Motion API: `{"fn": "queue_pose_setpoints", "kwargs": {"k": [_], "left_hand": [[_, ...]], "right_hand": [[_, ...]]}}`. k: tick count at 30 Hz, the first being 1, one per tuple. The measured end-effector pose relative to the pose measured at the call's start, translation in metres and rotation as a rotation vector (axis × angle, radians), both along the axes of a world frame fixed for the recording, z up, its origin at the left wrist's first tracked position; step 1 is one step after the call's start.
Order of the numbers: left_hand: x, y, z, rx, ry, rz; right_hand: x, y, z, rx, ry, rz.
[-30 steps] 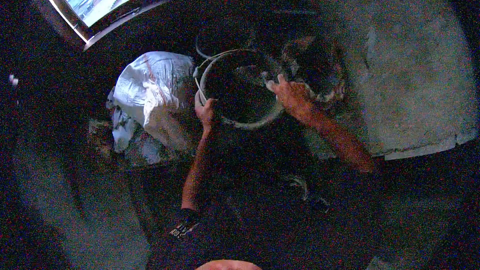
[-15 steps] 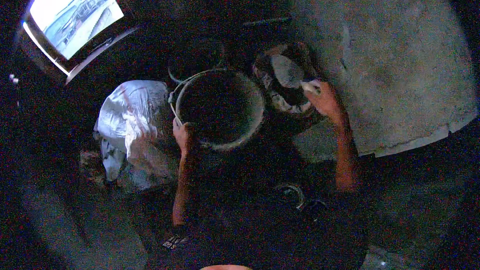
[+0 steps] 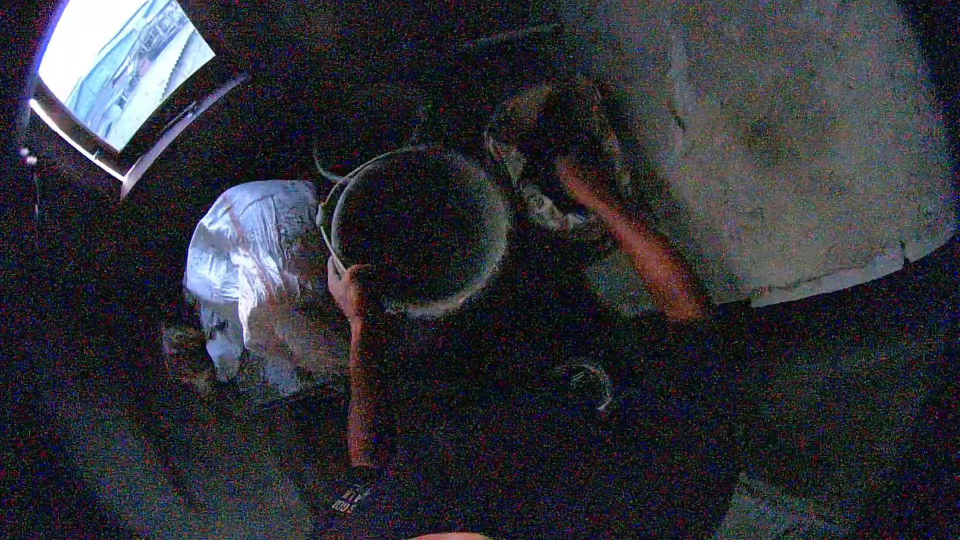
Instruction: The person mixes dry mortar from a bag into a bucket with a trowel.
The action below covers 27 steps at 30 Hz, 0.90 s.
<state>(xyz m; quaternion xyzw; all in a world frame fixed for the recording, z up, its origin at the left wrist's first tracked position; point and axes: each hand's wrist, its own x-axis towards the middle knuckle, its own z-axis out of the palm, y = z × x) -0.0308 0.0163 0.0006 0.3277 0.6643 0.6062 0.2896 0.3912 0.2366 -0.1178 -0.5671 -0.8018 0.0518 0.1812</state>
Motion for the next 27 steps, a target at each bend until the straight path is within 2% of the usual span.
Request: {"fn": "queue_pose_setpoints", "kwargs": {"k": [1, 2, 5, 8, 10, 15, 17, 19, 21, 23, 27], "left_hand": [[-0.002, 0.001, -0.004, 0.034, -0.036, -0.006], [-0.004, 0.002, -0.009, 0.066, -0.073, -0.011], [-0.009, 0.004, -0.030, 0.124, -0.019, 0.008], [0.010, 0.002, 0.006, 0.127, -0.099, 0.062], [0.011, -0.002, 0.013, 0.108, -0.072, 0.044], [-0.002, -0.001, -0.005, 0.056, -0.079, 0.011], [-0.003, 0.001, -0.010, 0.012, 0.086, 0.012], [-0.003, 0.000, -0.014, 0.055, 0.125, 0.007], [0.000, 0.000, -0.009, 0.098, 0.166, -0.003], [0.006, -0.001, 0.006, 0.068, -0.039, 0.040], [0.000, -0.001, -0.007, 0.056, -0.016, 0.034]], "right_hand": [[-0.001, 0.032, -0.048, 0.313, -0.286, 0.120], [-0.002, 0.031, -0.045, 0.313, -0.286, 0.117], [-0.010, 0.024, -0.033, 0.165, -0.271, 0.131], [-0.026, 0.023, -0.016, 0.031, -0.249, 0.156], [-0.041, 0.016, -0.008, -0.060, -0.229, 0.177], [-0.060, 0.012, 0.022, -0.273, -0.184, 0.244], [-0.067, 0.011, 0.032, -0.365, -0.173, 0.262], [-0.068, 0.005, 0.042, -0.457, -0.159, 0.283], [-0.055, 0.016, 0.020, -0.417, -0.148, 0.296], [-0.032, 0.025, -0.005, -0.333, -0.129, 0.317], [-0.001, 0.035, -0.057, -0.165, -0.089, 0.364]]}}
